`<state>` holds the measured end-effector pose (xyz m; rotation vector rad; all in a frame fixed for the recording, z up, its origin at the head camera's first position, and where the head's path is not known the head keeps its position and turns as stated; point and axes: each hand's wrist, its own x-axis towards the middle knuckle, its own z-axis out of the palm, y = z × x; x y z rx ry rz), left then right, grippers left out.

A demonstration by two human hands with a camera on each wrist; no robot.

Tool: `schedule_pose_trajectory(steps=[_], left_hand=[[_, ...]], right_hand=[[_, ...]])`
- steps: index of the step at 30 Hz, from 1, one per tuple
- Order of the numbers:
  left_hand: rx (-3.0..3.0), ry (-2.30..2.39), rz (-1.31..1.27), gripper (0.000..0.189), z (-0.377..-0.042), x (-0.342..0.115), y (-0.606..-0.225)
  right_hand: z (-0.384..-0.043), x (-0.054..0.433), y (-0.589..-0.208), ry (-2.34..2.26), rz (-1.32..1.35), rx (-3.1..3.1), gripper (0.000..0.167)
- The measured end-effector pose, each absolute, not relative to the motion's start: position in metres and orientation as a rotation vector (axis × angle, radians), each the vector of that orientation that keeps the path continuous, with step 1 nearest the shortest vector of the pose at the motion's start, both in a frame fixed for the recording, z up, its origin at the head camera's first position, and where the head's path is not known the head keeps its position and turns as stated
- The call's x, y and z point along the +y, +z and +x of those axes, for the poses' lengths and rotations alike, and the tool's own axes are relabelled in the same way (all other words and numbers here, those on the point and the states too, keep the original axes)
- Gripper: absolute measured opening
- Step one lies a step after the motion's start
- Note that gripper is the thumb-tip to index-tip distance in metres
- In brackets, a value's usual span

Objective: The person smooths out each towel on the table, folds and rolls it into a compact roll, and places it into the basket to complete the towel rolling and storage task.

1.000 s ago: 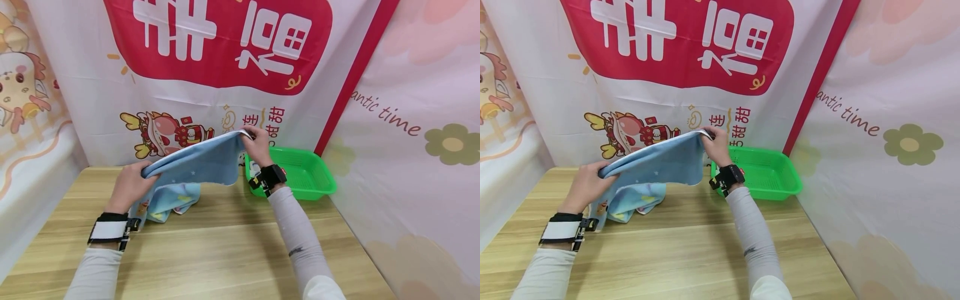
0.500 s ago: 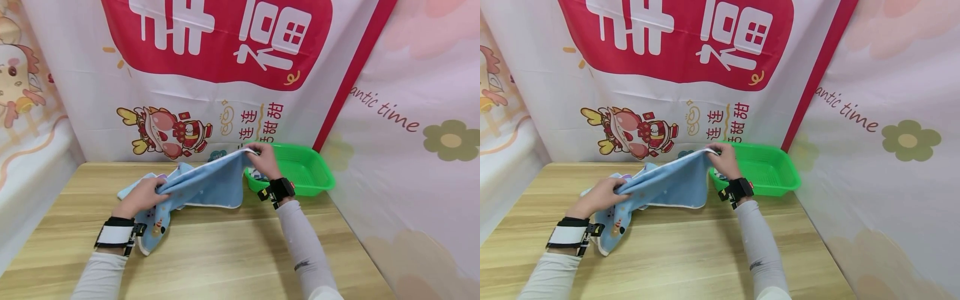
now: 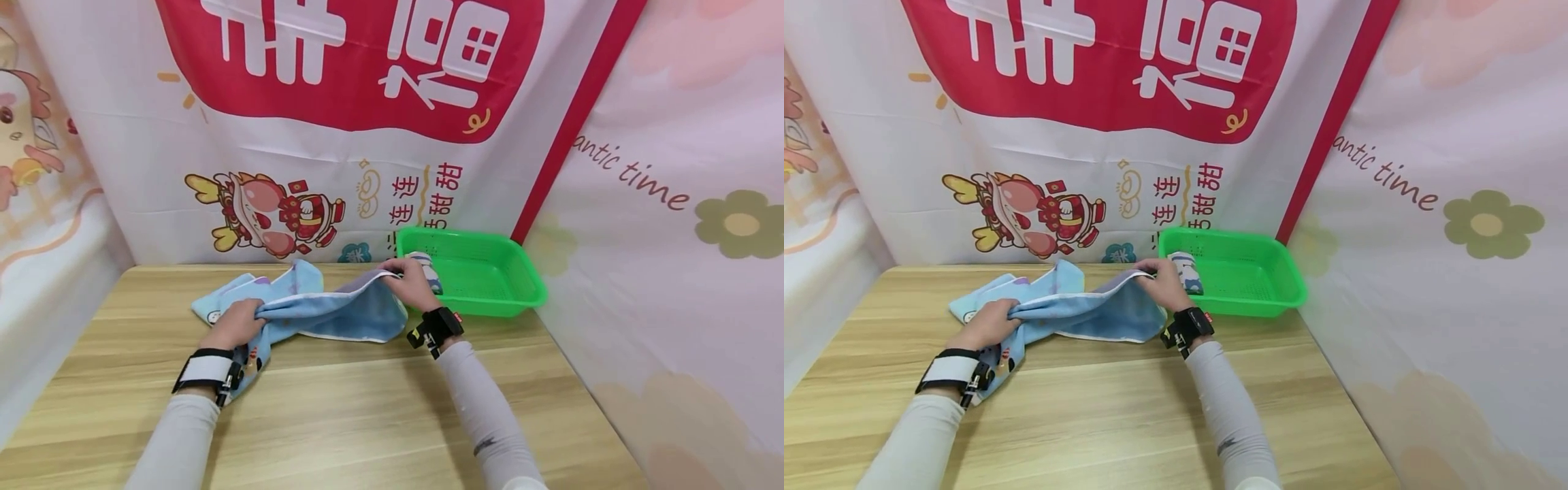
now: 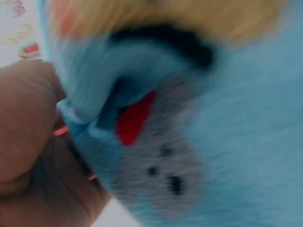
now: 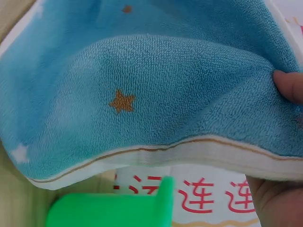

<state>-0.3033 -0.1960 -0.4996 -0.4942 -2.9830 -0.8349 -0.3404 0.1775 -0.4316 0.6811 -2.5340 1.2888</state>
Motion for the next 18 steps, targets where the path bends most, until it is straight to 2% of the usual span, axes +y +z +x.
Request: schedule_pose_trajectory(steps=[4,8,18], left_hand=[[-2.926,-0.784,-0.424,0.004,-0.318,-0.207,-0.505],[-2.908,-0.772,-0.334,0.009,-0.325,-0.211,-0.501],[-2.584,-0.737,-0.255,0.024,-0.304,-0.203,-0.453]], right_hand=[[-0.347,0.173,-0.44,1.299,0.632,-2.539,0.011],[-0.351,0.172,-0.444,1.306,0.581,-2.55,0.013],[-0.353,0.179,-0.428,1.304,0.503,-2.384,0.017]])
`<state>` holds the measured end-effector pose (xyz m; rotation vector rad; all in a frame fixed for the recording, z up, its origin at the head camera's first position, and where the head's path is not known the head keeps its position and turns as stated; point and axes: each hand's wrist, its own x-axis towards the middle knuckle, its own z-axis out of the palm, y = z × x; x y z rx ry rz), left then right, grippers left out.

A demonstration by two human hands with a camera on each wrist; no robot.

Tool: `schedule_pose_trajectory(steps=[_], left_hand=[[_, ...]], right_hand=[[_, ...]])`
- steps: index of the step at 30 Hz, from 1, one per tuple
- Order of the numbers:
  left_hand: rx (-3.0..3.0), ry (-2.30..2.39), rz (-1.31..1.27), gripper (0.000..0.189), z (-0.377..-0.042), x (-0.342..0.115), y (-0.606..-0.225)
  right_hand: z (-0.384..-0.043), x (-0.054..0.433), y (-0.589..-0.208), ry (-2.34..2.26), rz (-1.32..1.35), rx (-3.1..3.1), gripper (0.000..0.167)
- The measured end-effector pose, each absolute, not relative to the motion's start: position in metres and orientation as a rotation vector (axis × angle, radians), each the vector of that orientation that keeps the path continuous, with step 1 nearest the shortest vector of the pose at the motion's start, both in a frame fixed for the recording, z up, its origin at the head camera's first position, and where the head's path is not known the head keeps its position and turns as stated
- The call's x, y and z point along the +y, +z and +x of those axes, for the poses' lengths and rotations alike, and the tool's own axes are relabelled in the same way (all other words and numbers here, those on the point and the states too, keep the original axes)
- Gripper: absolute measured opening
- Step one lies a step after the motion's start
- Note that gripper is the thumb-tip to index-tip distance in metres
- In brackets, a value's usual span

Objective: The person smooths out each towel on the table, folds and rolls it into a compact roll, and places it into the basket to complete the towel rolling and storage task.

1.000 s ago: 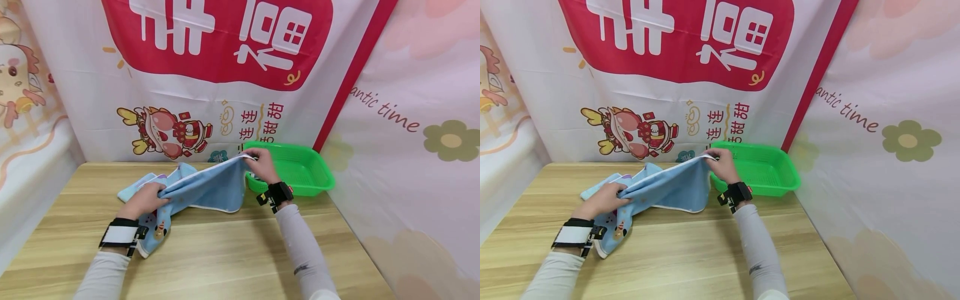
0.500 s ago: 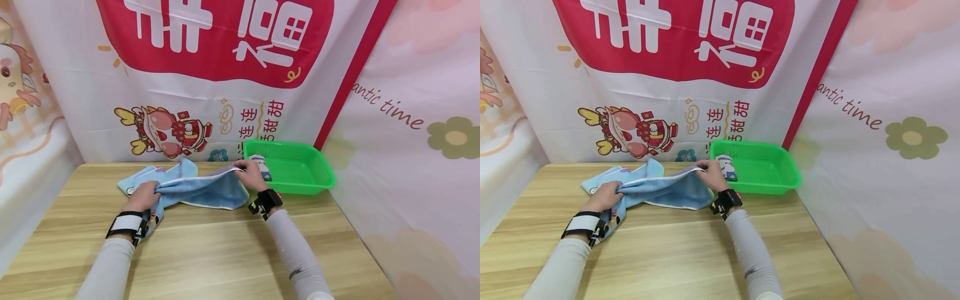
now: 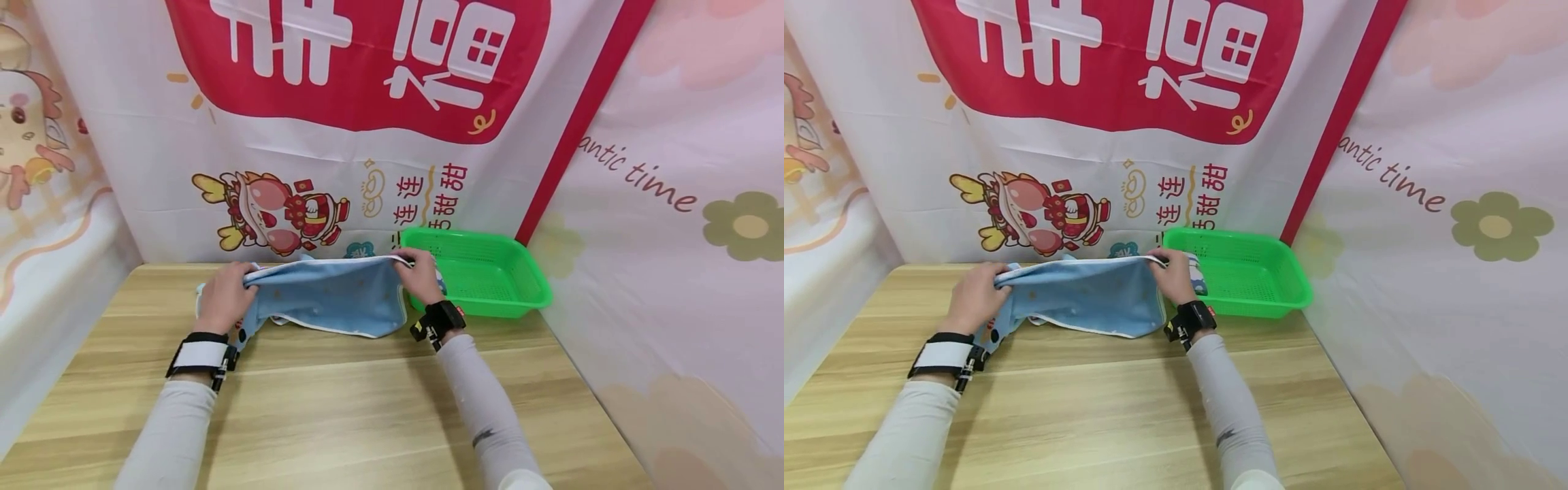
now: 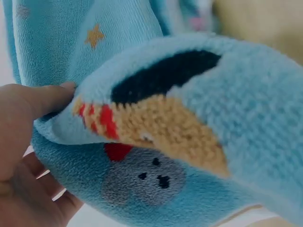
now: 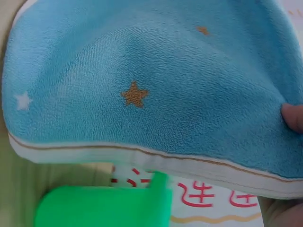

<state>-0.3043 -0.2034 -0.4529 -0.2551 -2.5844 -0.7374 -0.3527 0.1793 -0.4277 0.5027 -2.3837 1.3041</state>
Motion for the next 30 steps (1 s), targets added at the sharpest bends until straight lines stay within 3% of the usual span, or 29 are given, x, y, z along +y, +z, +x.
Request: schedule_pose_trajectory(steps=[7,17,23,30], left_hand=[[-2.607,-0.766,-0.4,0.023,-0.268,-0.198,-0.421],[-2.773,-1.0,-0.627,0.024,-0.221,-0.209,-0.442],[-2.781,-1.139,-0.753,0.009,-0.2,-0.208,-0.458],[-2.864,-1.162,-0.838,0.017,-0.184,-0.2,-0.461]], right_hand=[[-0.331,0.196,-0.423,1.348,0.568,-2.331,0.017],[-0.257,0.224,-0.426,1.319,0.719,-2.525,0.012],[-0.24,0.248,-0.467,1.262,0.673,-2.629,0.013],[-0.219,0.247,-0.503,1.266,0.914,-2.885,0.008]])
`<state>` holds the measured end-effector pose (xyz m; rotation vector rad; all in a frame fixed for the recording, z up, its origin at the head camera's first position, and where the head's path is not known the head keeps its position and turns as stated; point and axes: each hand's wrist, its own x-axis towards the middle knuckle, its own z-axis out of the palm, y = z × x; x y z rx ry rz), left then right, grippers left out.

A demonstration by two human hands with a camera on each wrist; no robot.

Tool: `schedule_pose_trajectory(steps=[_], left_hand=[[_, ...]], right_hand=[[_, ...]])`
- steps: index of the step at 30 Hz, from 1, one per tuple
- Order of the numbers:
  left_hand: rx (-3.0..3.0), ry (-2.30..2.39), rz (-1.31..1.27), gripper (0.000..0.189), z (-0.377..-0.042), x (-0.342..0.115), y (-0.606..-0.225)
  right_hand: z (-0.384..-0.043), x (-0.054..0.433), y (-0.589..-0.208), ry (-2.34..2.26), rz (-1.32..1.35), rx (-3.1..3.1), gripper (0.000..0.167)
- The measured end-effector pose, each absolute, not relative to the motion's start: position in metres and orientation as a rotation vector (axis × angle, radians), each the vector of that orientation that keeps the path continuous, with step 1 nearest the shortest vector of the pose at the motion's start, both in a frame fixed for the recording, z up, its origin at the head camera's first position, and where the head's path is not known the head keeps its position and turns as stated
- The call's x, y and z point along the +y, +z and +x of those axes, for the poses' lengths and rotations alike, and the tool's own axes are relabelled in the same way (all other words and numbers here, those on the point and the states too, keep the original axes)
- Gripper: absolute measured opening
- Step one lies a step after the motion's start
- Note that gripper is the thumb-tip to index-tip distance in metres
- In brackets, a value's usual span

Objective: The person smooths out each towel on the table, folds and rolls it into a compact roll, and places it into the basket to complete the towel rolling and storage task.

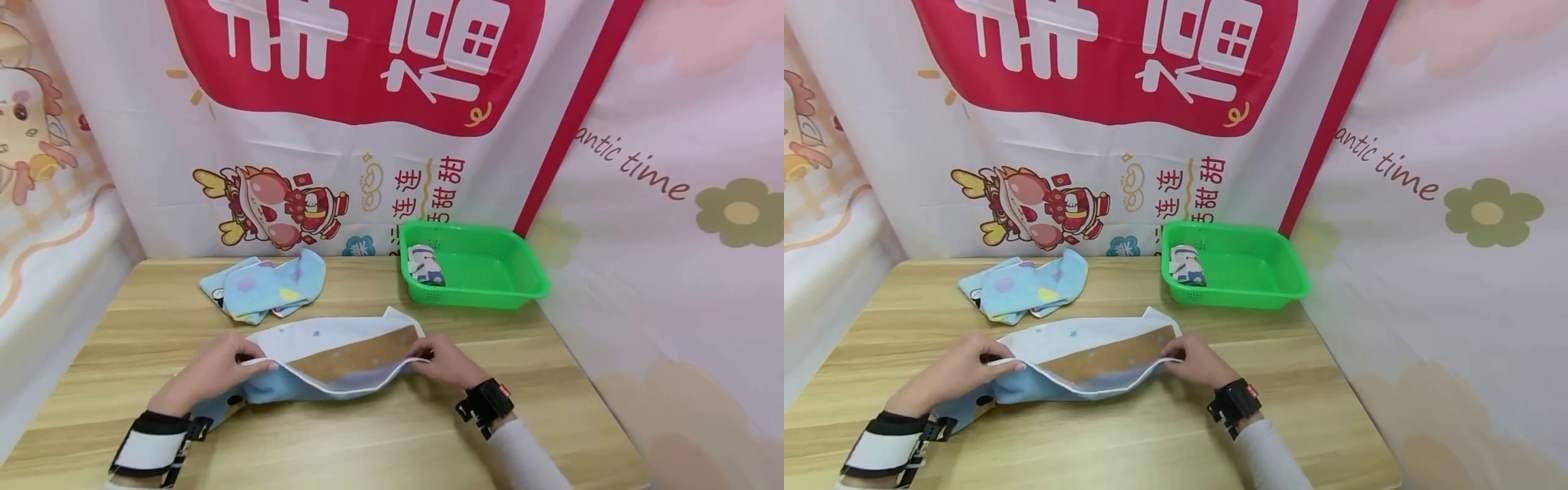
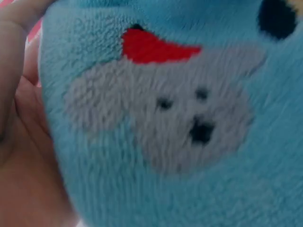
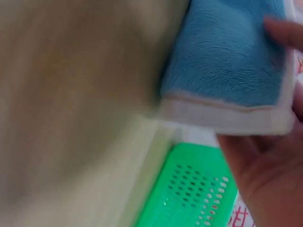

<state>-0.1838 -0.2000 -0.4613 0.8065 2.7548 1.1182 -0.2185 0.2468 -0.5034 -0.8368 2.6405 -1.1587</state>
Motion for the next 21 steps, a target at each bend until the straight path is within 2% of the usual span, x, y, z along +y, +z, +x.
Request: schedule_pose_trajectory(steps=[6,12,14,21], left_hand=[[2.531,1.152,0.725,0.031,-0.171,-0.203,-0.464],[2.657,1.073,0.689,0.02,-0.169,-0.211,-0.464],[2.697,1.048,0.668,0.018,-0.169,-0.217,-0.464],[2.559,1.062,0.66,0.025,-0.164,-0.236,-0.47]], right_hand=[[-0.213,0.236,-0.503,-1.062,-0.761,2.5,0.029],[-0.226,0.216,-0.498,-1.034,-0.792,2.705,0.021],[-0.23,0.213,-0.503,-0.963,-0.819,2.72,0.023],[-0.222,0.226,-0.515,-0.829,-0.756,2.831,0.019]])
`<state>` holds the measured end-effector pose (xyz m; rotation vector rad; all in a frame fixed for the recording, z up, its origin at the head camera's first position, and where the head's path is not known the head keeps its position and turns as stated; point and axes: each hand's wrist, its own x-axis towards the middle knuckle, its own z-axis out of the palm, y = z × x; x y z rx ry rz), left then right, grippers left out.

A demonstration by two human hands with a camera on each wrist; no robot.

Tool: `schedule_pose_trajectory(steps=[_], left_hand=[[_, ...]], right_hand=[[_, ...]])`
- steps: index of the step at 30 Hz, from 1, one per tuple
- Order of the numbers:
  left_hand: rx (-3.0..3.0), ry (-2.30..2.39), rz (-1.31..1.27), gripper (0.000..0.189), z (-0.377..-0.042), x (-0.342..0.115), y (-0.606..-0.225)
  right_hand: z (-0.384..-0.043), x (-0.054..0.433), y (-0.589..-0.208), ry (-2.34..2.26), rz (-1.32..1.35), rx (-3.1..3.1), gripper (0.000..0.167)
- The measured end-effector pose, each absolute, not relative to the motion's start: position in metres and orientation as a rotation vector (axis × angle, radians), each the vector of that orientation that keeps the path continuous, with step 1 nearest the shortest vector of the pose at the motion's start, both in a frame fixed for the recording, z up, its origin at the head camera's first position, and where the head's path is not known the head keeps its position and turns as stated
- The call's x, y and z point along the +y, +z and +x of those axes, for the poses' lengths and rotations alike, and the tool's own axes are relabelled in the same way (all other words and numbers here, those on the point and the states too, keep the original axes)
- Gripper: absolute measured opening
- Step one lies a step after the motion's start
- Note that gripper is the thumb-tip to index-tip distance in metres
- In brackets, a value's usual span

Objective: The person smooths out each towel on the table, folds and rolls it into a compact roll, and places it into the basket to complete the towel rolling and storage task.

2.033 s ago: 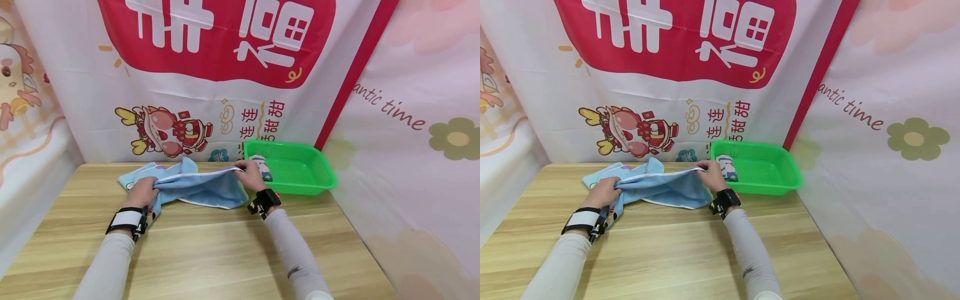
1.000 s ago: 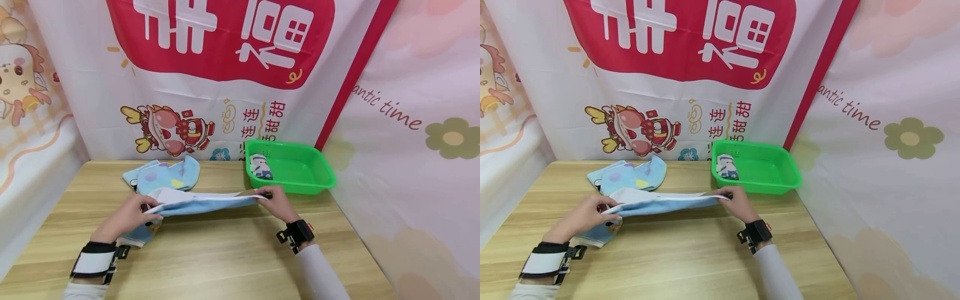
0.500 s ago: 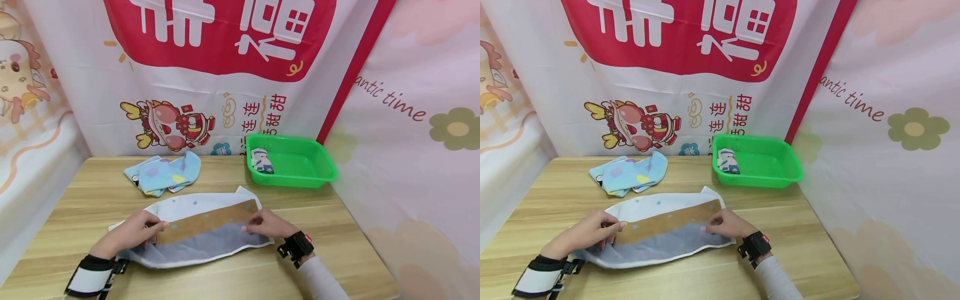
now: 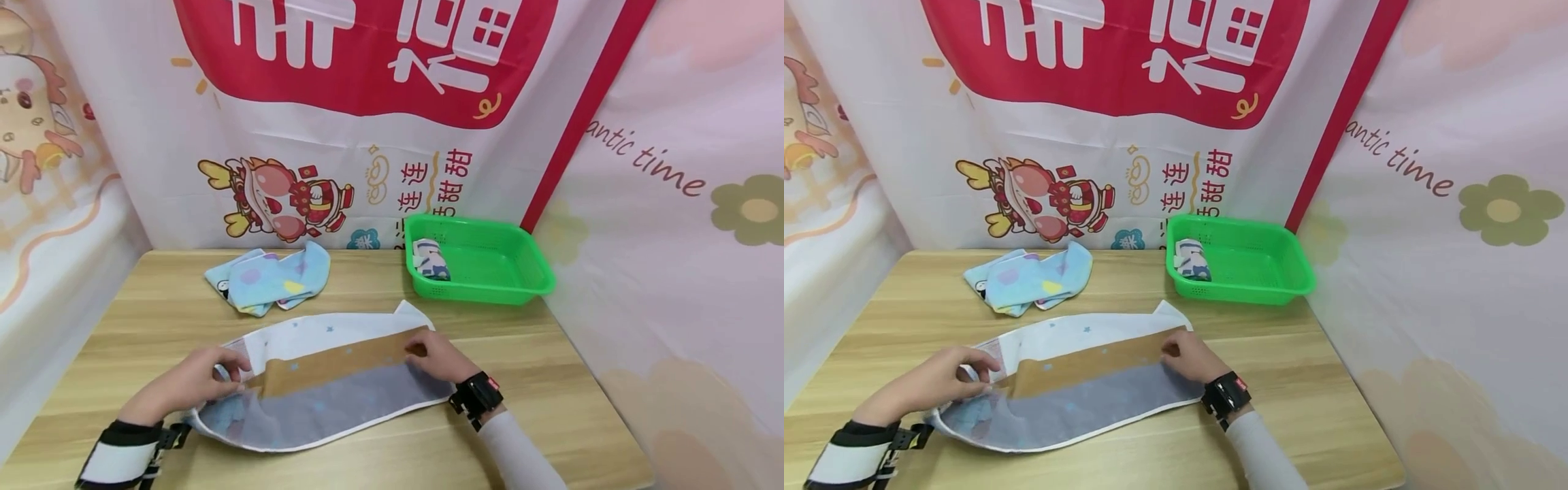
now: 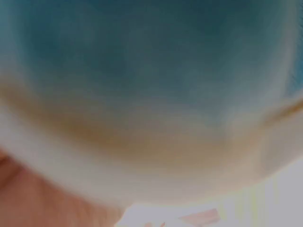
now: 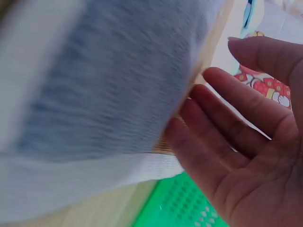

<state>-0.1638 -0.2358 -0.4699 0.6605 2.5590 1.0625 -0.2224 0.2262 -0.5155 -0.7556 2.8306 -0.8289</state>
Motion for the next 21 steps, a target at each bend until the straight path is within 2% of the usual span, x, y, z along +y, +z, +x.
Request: schedule_pose_trajectory(steps=[4,9,15,21], left_hand=[[2.542,1.044,0.657,0.031,-0.163,-0.239,-0.474],[2.648,0.954,0.621,0.033,-0.174,-0.237,-0.473],[2.828,0.843,0.632,0.036,-0.202,-0.234,-0.477],[2.94,0.733,0.623,0.031,-0.227,-0.233,-0.49]], right_hand=[[-0.213,0.238,-0.509,-0.793,-0.661,2.897,0.008],[-0.214,0.248,-0.495,-0.75,-0.61,2.911,0.011],[-0.25,0.254,-0.476,-0.792,-0.686,2.95,0.017],[-0.288,0.251,-0.488,-0.649,-0.719,2.954,0.027]])
